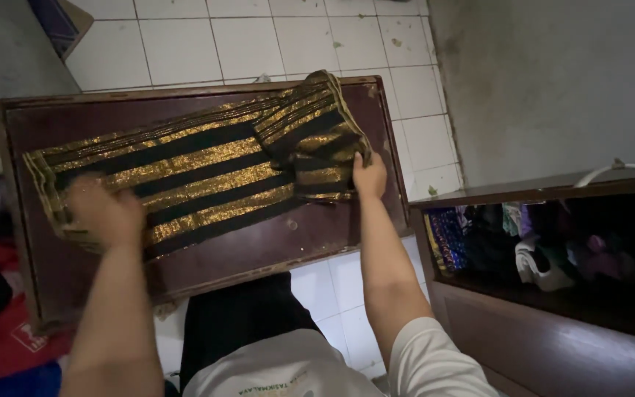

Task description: Folding various items of clothing and placing them in a wardrobe.

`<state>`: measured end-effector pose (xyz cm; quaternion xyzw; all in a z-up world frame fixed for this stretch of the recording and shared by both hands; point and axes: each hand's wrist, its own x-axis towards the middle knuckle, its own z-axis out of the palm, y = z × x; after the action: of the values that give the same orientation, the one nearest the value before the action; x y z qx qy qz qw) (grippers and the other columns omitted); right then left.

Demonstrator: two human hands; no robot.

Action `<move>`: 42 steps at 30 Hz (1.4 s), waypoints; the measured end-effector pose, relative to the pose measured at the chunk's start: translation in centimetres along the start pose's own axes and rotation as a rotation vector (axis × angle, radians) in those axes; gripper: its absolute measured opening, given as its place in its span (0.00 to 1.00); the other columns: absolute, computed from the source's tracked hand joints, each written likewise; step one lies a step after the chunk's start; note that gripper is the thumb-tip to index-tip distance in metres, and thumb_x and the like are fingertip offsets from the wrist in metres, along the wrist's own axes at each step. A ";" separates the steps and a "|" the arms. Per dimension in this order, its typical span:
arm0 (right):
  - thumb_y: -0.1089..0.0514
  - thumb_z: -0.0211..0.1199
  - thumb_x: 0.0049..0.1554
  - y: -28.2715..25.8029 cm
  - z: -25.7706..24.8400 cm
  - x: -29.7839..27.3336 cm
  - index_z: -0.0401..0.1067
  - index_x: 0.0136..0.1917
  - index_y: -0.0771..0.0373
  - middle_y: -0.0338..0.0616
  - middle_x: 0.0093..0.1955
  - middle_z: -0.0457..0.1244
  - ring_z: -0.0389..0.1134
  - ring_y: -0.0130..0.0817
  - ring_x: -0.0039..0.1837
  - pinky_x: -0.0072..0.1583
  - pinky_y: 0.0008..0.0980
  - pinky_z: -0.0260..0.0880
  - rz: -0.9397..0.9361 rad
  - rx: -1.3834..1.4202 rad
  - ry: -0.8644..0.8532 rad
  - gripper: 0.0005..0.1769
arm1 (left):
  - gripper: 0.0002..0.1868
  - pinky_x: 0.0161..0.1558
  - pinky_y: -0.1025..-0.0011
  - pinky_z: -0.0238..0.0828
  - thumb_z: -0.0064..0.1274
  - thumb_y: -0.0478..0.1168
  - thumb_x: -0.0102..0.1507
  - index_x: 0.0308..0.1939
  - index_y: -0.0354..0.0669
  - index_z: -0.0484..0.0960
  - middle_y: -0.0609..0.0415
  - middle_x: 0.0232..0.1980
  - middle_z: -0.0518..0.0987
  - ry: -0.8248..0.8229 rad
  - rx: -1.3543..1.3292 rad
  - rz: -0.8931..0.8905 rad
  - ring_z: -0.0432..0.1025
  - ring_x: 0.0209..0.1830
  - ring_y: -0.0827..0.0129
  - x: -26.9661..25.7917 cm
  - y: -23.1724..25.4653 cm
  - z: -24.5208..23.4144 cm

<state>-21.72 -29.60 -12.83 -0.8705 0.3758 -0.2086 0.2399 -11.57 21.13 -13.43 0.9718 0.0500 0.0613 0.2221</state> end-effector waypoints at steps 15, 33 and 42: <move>0.53 0.64 0.56 -10.0 7.5 -8.8 0.79 0.50 0.58 0.35 0.38 0.69 0.68 0.23 0.42 0.46 0.26 0.69 -0.003 0.653 -0.593 0.11 | 0.35 0.62 0.60 0.67 0.36 0.67 0.68 0.69 0.51 0.71 0.53 0.68 0.73 -1.023 -1.207 -0.554 0.69 0.63 0.57 -3.4 20.5 11.3; 0.49 0.68 0.57 -1.2 3.4 2.4 0.80 0.53 0.58 0.43 0.51 0.73 0.73 0.35 0.56 0.58 0.35 0.70 0.177 0.408 -0.306 0.15 | 0.37 0.75 0.44 0.41 0.56 0.52 0.59 0.73 0.60 0.67 0.58 0.82 0.52 -0.856 -0.256 0.432 0.45 0.79 0.46 -4.6 24.9 7.0; 0.38 0.77 0.49 5.8 1.3 1.4 0.67 0.63 0.63 0.57 0.59 0.65 0.67 0.53 0.61 0.60 0.47 0.66 0.234 0.000 -0.227 0.39 | 0.38 0.65 0.59 0.68 0.61 0.45 0.61 0.72 0.40 0.66 0.43 0.61 0.77 -0.646 -0.489 0.093 0.72 0.63 0.48 -5.8 20.5 13.9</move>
<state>-23.36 -33.81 -16.89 -0.8387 0.4452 -0.0797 0.3034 -13.88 -3.90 -17.43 0.8608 -0.0825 -0.2271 0.4480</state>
